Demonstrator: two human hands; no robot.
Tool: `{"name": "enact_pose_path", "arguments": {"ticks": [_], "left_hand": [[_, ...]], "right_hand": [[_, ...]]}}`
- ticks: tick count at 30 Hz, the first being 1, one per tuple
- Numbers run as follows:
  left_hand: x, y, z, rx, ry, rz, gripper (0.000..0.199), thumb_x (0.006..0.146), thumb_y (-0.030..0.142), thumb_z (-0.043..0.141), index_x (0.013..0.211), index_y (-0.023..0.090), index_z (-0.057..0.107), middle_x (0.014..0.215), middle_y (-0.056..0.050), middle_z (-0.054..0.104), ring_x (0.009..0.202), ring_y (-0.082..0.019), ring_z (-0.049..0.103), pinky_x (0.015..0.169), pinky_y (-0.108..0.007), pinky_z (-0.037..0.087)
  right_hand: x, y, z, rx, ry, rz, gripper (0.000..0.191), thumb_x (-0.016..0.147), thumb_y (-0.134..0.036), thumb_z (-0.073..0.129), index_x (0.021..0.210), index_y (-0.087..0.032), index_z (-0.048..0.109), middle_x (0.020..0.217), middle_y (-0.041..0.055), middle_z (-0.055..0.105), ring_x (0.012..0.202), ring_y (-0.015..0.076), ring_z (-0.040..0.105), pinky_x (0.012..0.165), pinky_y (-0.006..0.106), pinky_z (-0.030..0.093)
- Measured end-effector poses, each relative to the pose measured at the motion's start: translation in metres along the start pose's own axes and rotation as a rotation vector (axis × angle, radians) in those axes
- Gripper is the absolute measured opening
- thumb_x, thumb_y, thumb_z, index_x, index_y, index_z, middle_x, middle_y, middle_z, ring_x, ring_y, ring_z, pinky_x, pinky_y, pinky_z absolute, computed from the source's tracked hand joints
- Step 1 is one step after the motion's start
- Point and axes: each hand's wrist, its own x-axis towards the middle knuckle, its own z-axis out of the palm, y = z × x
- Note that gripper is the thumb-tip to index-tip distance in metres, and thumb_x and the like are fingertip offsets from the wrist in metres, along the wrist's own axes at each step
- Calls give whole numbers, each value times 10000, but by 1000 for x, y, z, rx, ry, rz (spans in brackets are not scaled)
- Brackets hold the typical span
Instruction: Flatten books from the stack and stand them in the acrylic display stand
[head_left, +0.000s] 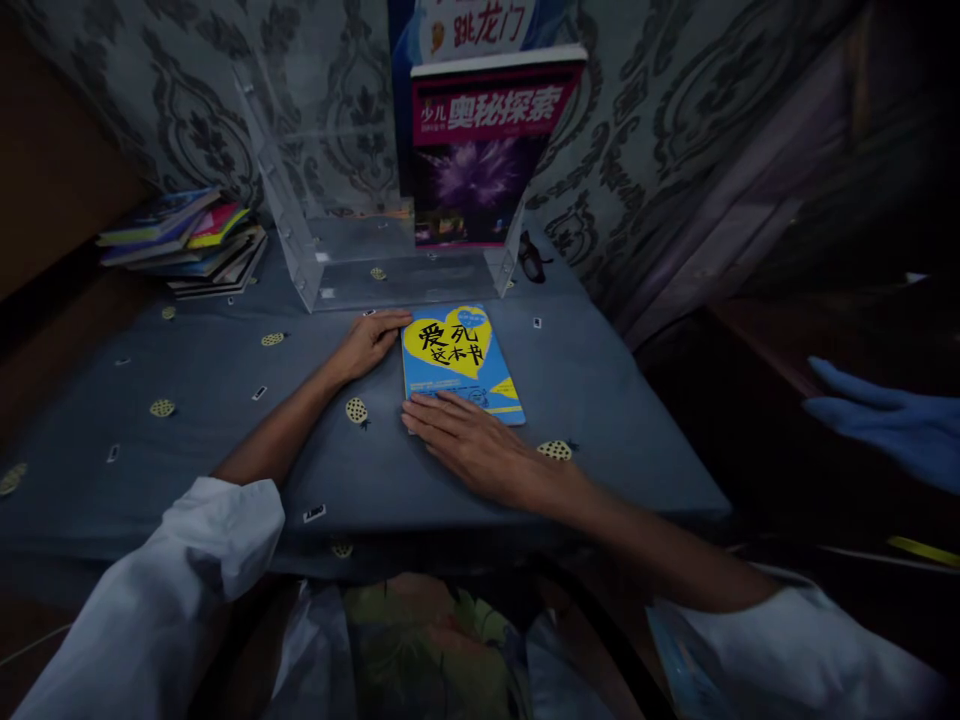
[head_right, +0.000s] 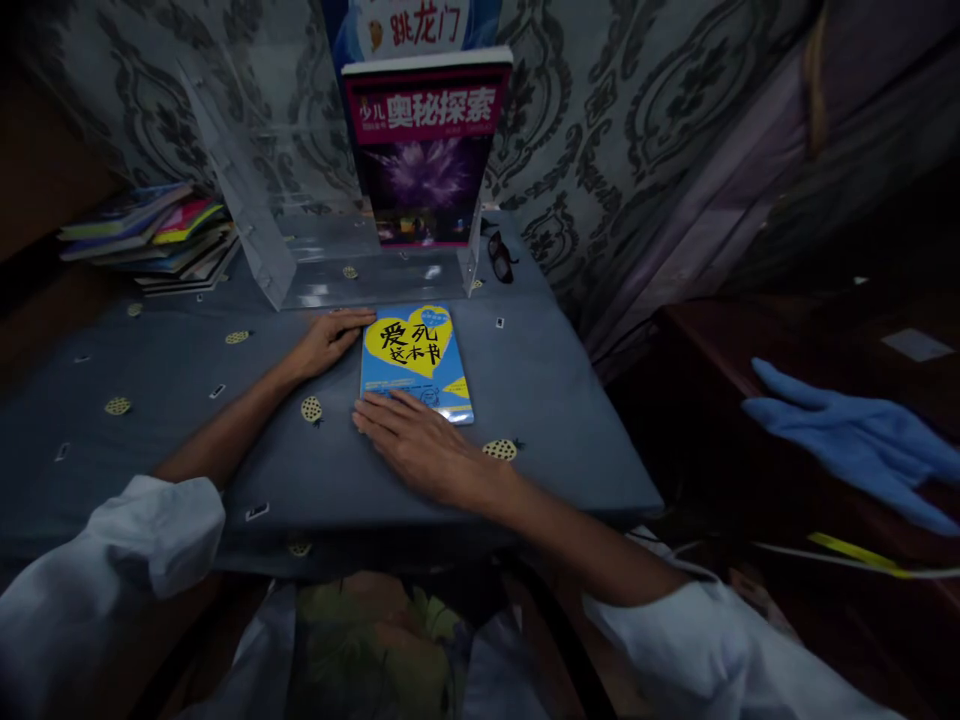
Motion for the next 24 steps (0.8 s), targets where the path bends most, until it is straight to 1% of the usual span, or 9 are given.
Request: {"name": "enact_pose_path", "arguments": {"ticks": [4,6,10,12,14,16,19,21,24], "left_hand": [[-1,2,0,20,7,14,391,923,217,460,1218,192,715,1335,-87,663,1283,-249,592,1143,-492,423],[-1,2,0,34,4,16,390,931,225,459,1229,197,708,1339,-84,660,1291,-246,586,1148,-491,418],[-2,4,0,42,1,18,398,940,246,450,1243,174,697,1354,-111,647,1296,-259,583,1138,-501,426],[-2,5,0,41,-4,17,401,942,255,442,1241,175,697,1354,-112,647,1287,-258,591,1131,-504,433],[-2,7,-1,40,-9,13,398,949,280,441,1236,182,699,1355,-108,647,1285,-259,593,1131,-503,435],[-2,9,-1,40,-15,5,399,961,323,443,1233,186,700,1359,-106,644,1294,-264,587,1136,-503,432],[-3,12,0,39,-11,-5,414,972,376,443,1231,179,700,1361,-113,642,1307,-275,577,1138,-515,429],[-3,12,1,39,0,-7,421,973,390,445,1230,176,699,1358,-116,643,1306,-279,579,1138,-522,429],[-3,13,2,40,8,-12,434,973,391,441,1241,160,693,1357,-129,641,1307,-283,578,1136,-523,433]], "right_hand": [[-13,-4,0,-25,8,41,471,1036,-267,439,1495,-161,455,1535,123,481,1469,226,381,1237,474,322],[-24,-1,-3,-30,37,76,536,1025,-300,482,1535,-165,391,1555,133,451,1481,239,356,1235,487,325],[-50,9,-11,-33,106,151,619,1021,-295,496,1587,-167,282,1585,155,394,1497,257,316,1227,506,335],[-59,15,-16,-12,106,175,623,1028,-310,484,1595,-185,261,1593,148,383,1496,258,319,1224,516,334],[-62,23,-22,22,87,195,590,1039,-330,459,1588,-203,286,1590,132,394,1484,251,346,1230,521,316],[-60,32,-28,59,68,217,546,1050,-347,426,1571,-212,334,1577,118,421,1474,243,368,1239,527,290],[-47,50,-36,114,50,240,517,1058,-386,389,1545,-214,390,1561,107,449,1472,248,373,1238,556,272],[-33,67,-39,150,39,241,513,1058,-403,373,1527,-202,423,1550,107,464,1473,260,373,1234,573,269],[-9,97,-41,180,33,232,490,1051,-384,372,1488,-194,488,1527,106,494,1468,273,382,1229,578,269]]}}
